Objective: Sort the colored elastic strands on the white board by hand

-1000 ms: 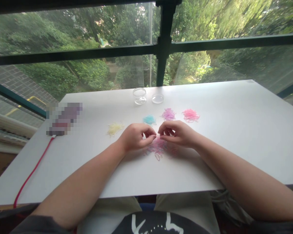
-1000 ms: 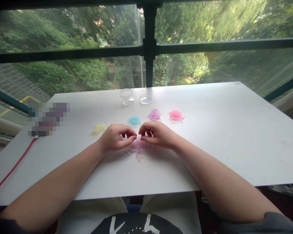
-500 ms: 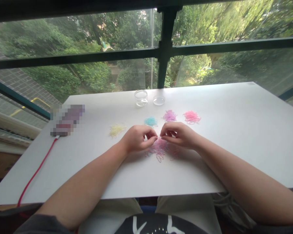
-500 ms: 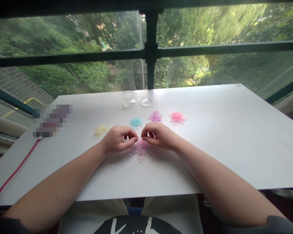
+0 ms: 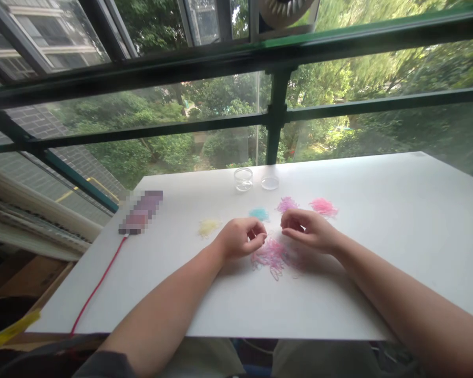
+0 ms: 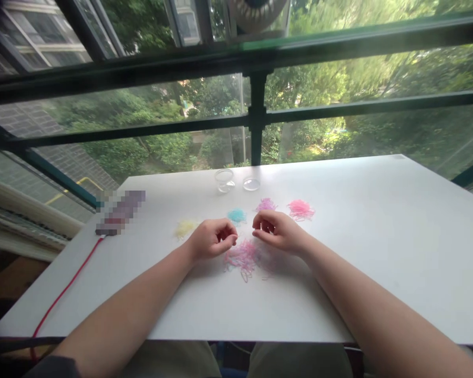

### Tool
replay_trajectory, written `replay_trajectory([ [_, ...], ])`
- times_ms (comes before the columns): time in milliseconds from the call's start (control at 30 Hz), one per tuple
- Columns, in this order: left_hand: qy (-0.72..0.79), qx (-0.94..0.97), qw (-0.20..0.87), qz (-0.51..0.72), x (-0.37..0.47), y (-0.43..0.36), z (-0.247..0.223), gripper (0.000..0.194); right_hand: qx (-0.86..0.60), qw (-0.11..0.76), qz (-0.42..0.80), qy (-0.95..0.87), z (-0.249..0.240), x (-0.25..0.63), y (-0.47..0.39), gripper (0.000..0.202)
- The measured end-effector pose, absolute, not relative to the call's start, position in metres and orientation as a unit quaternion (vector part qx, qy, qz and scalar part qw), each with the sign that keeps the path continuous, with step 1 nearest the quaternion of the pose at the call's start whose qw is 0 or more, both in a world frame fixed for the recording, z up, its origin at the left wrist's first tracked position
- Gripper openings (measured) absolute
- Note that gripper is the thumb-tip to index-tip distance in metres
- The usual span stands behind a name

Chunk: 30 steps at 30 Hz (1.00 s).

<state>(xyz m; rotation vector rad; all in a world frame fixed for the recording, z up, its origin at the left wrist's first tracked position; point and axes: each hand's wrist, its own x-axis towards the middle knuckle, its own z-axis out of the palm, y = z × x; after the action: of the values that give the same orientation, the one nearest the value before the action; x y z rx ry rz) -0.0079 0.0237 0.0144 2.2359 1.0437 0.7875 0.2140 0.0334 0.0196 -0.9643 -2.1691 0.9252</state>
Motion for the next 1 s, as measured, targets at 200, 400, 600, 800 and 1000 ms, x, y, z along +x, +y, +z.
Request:
replay_trajectory([
  [200, 0.375, 0.829, 0.279, 0.308, -0.006, 0.02, 0.016, 0.011, -0.354, 0.257, 0.392, -0.809, 0.024, 0.198, 0.029, 0.035],
  [400, 0.387, 0.809, 0.288, 0.337, -0.012, 0.02, 0.018, 0.014, -0.383, 0.285, 0.414, -0.775, 0.024, 0.181, 0.032, 0.022],
  [600, 0.397, 0.81, 0.276, 0.331, -0.013, 0.022, 0.015, 0.014, -0.361, 0.331, 0.464, -0.738, 0.013, 0.175, 0.027, 0.021],
  [800, 0.383, 0.823, 0.269, 0.323, -0.009, 0.02, 0.015, 0.012, -0.361, 0.338, 0.444, -0.747, 0.011, 0.177, 0.025, 0.019],
  [1000, 0.361, 0.838, 0.264, 0.314, -0.007, 0.016, 0.017, 0.008, -0.318, 0.338, 0.45, -0.763, 0.014, 0.181, 0.024, 0.019],
])
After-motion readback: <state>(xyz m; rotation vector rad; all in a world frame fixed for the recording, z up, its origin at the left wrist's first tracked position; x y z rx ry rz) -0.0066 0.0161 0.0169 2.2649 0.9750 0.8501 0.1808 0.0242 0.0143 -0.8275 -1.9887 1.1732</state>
